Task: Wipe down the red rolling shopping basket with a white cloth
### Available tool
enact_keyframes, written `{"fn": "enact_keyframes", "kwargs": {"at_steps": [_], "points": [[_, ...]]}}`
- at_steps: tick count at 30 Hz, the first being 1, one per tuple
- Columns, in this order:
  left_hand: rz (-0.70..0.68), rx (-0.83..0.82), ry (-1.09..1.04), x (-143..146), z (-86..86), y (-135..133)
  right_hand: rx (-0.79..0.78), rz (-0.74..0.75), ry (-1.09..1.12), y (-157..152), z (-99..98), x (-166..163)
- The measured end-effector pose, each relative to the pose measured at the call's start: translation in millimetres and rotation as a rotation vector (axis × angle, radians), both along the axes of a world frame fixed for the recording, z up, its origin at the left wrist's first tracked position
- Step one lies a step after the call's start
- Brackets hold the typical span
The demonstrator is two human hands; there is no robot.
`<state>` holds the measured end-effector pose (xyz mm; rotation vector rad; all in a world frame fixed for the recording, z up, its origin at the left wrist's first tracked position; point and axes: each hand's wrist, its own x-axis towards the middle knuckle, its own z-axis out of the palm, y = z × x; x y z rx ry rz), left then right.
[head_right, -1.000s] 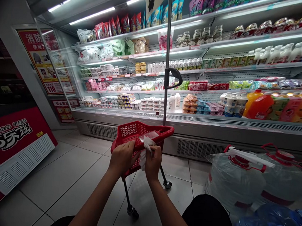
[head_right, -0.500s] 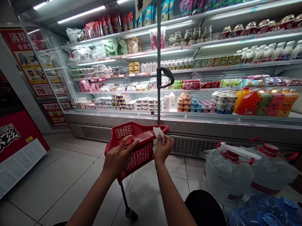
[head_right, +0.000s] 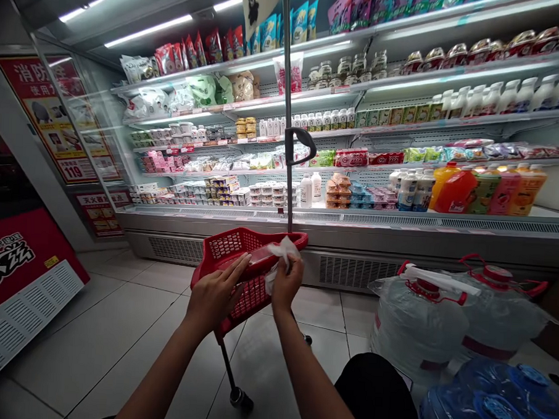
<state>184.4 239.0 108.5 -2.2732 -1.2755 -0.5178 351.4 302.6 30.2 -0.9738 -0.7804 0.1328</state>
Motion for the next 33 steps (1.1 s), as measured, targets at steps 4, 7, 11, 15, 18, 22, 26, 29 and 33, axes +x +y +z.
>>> {"fn": "enact_keyframes", "kwargs": {"at_steps": [4,7,11,15,18,22,26,29,33], "points": [[-0.012,-0.037,-0.028,0.0,4.2,-1.9,0.104,0.149,-0.175,-31.2,-4.1,-46.0],[-0.02,-0.062,-0.071,-2.4,6.8,-2.0,0.129,0.261,-0.207,-41.0,-8.6,-61.0],[-0.031,-0.079,-0.103,-4.4,7.5,-0.3,0.089,0.29,-0.077,-32.6,-19.3,-51.5],[-0.03,-0.079,-0.114,-3.5,5.6,2.0,-0.01,0.319,0.039,-26.1,-26.0,-47.0],[-0.028,-0.073,-0.105,-2.9,3.8,2.9,-0.026,0.292,0.067,-24.4,-21.0,-48.5],[-0.018,-0.073,-0.097,-1.8,3.0,3.3,-0.006,0.268,0.039,-22.1,-15.9,-46.4],[-0.01,-0.081,-0.096,-1.2,3.5,3.6,-0.024,0.313,0.066,-19.9,-16.4,-44.5],[0.0,-0.08,-0.093,-2.5,3.4,2.3,-0.006,0.291,0.03,-19.3,-14.7,-44.8],[0.002,-0.081,-0.097,-5.1,3.5,0.3,-0.008,0.319,0.023,-21.0,-15.9,-45.8]]}}
